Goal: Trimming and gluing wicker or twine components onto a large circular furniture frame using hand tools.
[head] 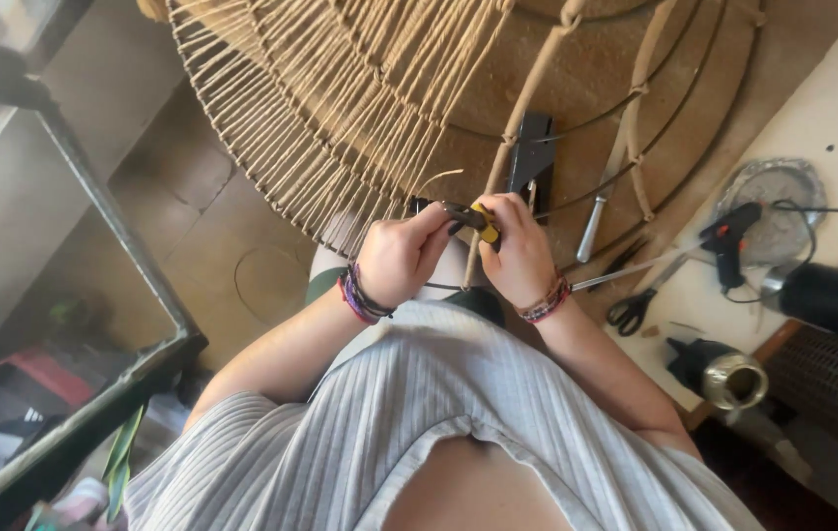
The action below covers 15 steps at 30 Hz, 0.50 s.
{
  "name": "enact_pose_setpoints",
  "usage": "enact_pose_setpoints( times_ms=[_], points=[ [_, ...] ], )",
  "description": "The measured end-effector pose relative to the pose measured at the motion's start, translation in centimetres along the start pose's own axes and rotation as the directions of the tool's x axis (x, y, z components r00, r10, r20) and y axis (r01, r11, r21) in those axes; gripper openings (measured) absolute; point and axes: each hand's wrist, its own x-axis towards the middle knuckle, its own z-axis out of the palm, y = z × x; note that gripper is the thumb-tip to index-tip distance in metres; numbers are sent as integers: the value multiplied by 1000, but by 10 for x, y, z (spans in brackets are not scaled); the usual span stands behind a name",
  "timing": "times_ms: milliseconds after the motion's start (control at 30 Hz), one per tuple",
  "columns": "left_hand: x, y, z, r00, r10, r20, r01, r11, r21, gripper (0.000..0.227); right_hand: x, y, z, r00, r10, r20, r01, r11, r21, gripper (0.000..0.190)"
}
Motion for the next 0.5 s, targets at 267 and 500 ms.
enact_pose_setpoints(
  times_ms=[267,500],
  points=[
    [-77,-31,-1,972,234,-23,-231,968,92,10,-70,-8,50,985,-70,-159,46,988,-150,23],
    [-164,-21,-5,948,315,-37,-313,949,43,12,-132,-72,39,992,-75,-101,88,988,125,28]
  ],
)
